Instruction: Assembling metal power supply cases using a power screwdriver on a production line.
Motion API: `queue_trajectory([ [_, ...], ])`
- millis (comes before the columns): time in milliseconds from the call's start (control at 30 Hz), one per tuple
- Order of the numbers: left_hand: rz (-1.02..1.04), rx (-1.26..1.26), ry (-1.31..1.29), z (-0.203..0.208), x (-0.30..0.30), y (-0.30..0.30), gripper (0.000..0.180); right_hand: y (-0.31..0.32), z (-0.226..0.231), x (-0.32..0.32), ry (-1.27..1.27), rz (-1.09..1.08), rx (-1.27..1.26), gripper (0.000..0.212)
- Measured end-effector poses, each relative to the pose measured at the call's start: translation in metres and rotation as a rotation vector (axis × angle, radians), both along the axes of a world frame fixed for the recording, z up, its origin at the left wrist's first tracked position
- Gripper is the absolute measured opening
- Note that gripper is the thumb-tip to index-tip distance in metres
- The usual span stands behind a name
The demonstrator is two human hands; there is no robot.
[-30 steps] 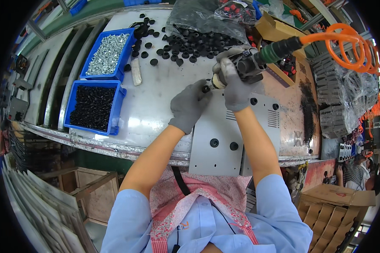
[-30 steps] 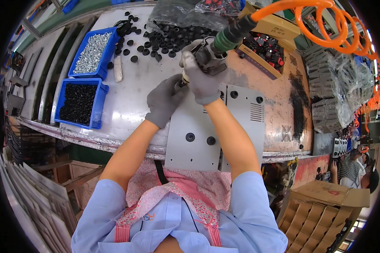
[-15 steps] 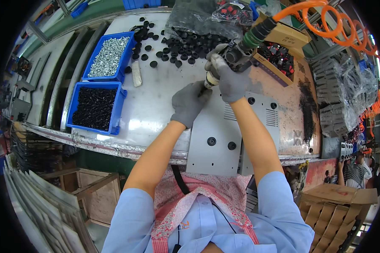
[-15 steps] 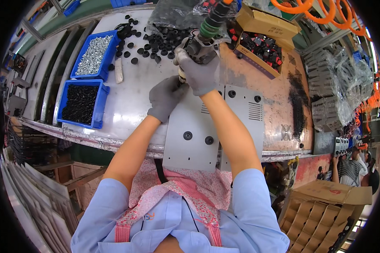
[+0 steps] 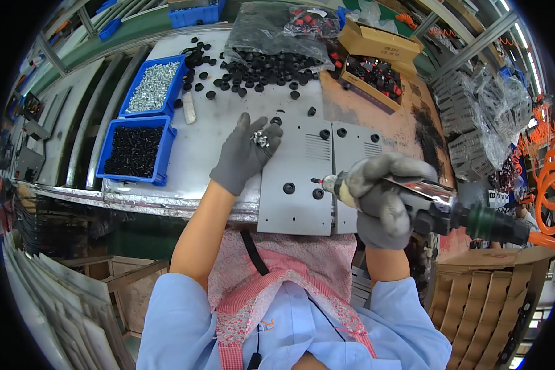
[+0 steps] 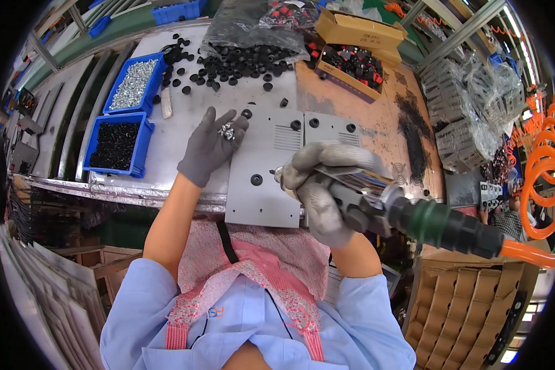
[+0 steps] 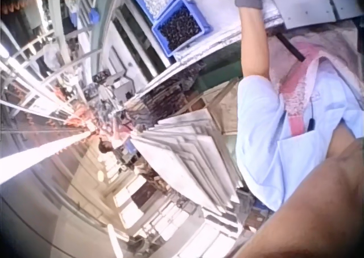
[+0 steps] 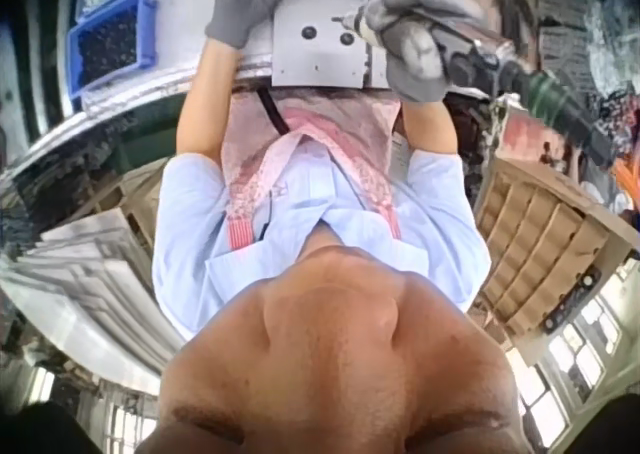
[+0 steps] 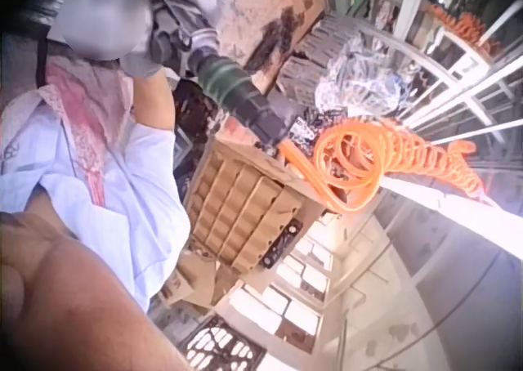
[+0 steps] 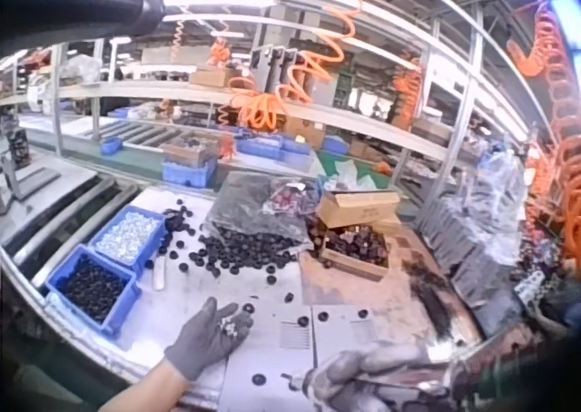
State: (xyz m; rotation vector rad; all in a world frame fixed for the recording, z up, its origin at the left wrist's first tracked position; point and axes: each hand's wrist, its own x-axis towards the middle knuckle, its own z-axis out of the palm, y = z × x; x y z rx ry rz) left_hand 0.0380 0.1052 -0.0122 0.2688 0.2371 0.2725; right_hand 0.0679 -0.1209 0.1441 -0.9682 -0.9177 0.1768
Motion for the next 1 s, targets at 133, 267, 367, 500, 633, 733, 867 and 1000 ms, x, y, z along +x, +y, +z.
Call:
queue_trajectory([
  [133,-0.117,0.045,0.063,0.024,-0.019,-0.046,0.039,-0.014,0.005,-0.007,0.001,-0.04,0.064,0.041],
  [267,-0.268,0.19,0.108,0.034,-0.032,-0.072,0.036,-0.018,0.003,-0.006,-0.063,0.024,0.127,0.041],
  [367,-0.337,0.23,0.225,0.048,-0.037,-0.089,0.03,-0.027,0.001,-0.009,-0.01,0.098,0.167,0.045],
  [500,-0.336,0.221,0.243,0.053,-0.042,-0.105,0.031,-0.036,-0.001,-0.012,0.005,0.095,0.143,0.048],
  [633,-0.399,0.172,0.138,0.053,-0.042,-0.114,0.034,-0.032,-0.007,-0.012,-0.071,0.012,0.131,0.046],
  [733,-0.447,0.136,0.031,0.05,-0.043,-0.116,0.035,-0.03,-0.007,-0.013,-0.096,-0.034,0.109,0.049],
  [867,-0.478,-0.031,0.007,0.048,-0.042,-0.12,0.035,-0.03,-0.011,-0.009,-0.123,-0.059,0.124,0.047],
  [1000,-0.437,-0.128,-0.031,0.05,-0.036,-0.126,0.032,-0.029,-0.014,-0.008,-0.141,-0.06,0.145,0.046],
])
